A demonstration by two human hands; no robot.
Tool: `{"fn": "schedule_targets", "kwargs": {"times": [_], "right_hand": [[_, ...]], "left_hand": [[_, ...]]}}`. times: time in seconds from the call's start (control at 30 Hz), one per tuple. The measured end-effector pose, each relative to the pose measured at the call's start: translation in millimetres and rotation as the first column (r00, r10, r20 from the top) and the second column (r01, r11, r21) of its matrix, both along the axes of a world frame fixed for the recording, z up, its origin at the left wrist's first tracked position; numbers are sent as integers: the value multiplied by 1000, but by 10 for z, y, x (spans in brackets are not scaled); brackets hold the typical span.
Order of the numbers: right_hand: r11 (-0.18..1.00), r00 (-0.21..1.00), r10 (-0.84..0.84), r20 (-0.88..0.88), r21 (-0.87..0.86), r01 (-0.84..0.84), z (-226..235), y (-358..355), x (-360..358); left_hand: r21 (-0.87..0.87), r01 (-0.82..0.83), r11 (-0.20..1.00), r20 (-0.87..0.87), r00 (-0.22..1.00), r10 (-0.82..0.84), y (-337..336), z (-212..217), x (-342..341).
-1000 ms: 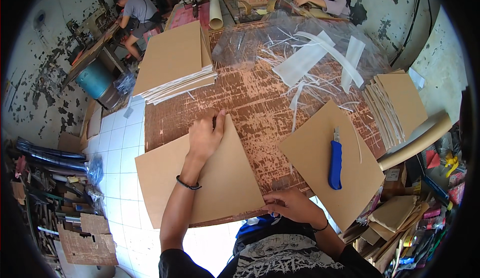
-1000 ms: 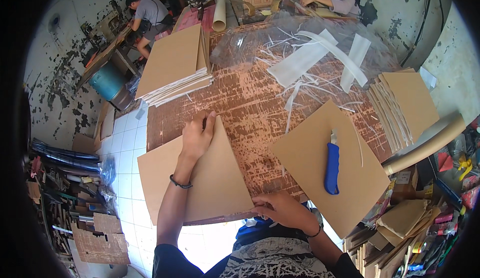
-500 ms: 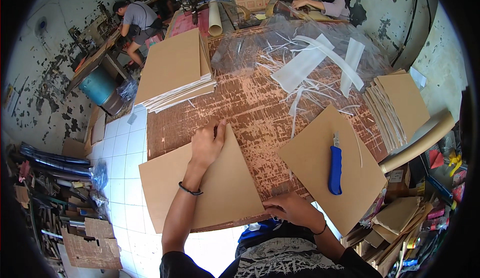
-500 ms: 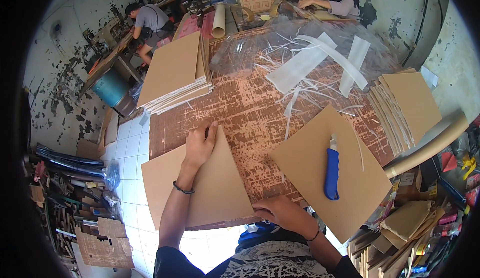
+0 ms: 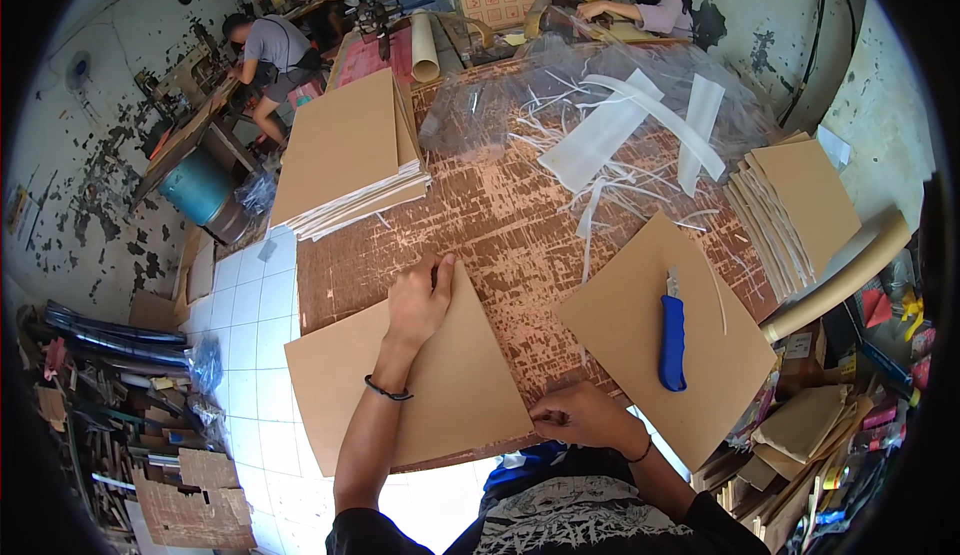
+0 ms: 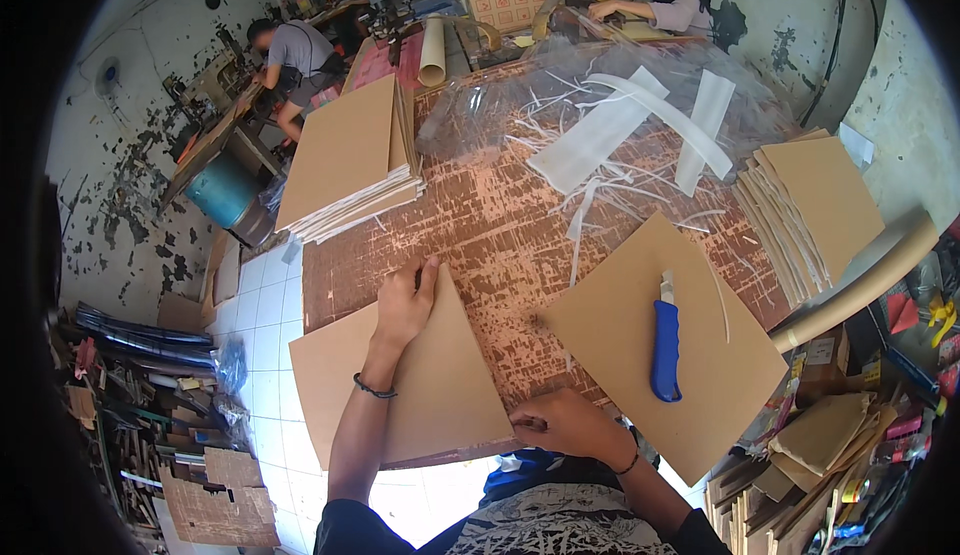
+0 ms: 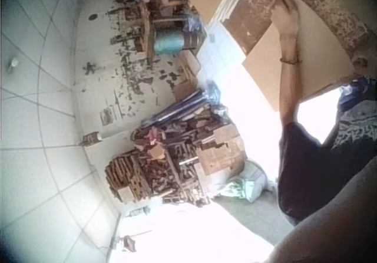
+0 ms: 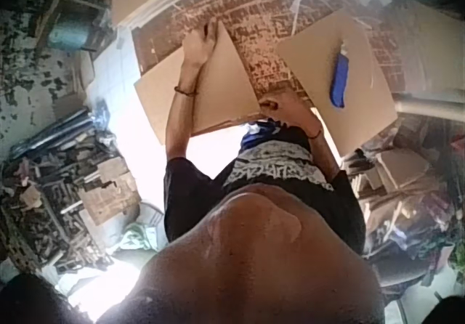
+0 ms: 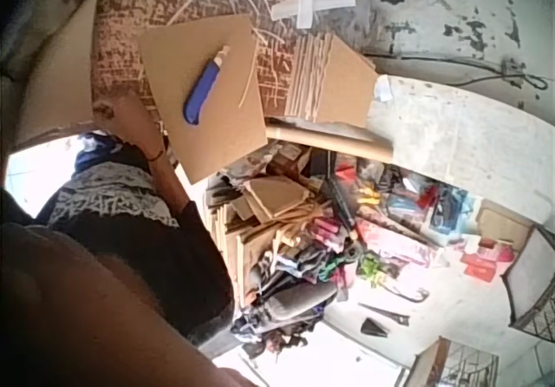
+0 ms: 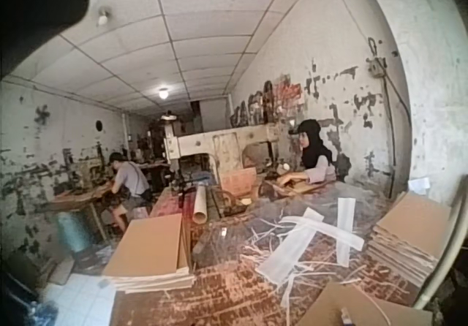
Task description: The person cuts and trims sheets of cardboard on a table using a utility knife.
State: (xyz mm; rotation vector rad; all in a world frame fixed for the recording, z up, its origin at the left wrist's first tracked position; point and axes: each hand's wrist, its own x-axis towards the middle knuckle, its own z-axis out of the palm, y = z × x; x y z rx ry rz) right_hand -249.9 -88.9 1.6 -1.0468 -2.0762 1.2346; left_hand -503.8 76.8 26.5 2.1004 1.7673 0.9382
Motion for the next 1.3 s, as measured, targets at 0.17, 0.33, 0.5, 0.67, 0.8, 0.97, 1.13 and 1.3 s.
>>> {"fn": "schedule_targets", "kwargs": {"times": [0.17, 0.33, 0.5, 0.67, 0.8, 0.97, 1.13, 1.3], "right_hand": [[999, 999, -37, -19, 16, 37, 13, -36, -19], [998, 998, -61, -1, 13, 61, 62, -38, -41], [997, 997, -81, -6, 8, 81, 51, -44, -56], [997, 997, -72, 13, 11, 72, 37, -33, -50], [996, 997, -72, -10, 52, 72, 33, -40, -47], [994, 997, -73, -30, 83, 75, -30, -33, -26], [997, 997, -62, -52, 48, 65, -13, -26, -20], [997, 997, -47, -63, 51, 50, 5, -11, -15]], "left_hand": [[10, 0, 1000, 12, 1000, 0, -11, -13, 2], [-59, -2, 998, 4, 1000, 2, 3, 27, -9], [-59, -1, 998, -6, 1000, 1, -15, 17, -10], [-45, 11, 999, -20, 1000, -12, 1, -5, -22], [-63, 17, 998, -4, 1000, -17, -6, 9, -16], [-62, 8, 998, -15, 1000, -9, -7, 17, 3], [-62, 4, 998, -21, 1000, -5, -10, 33, 0], [-46, 4, 999, -32, 999, -6, -9, 43, 7]]}}
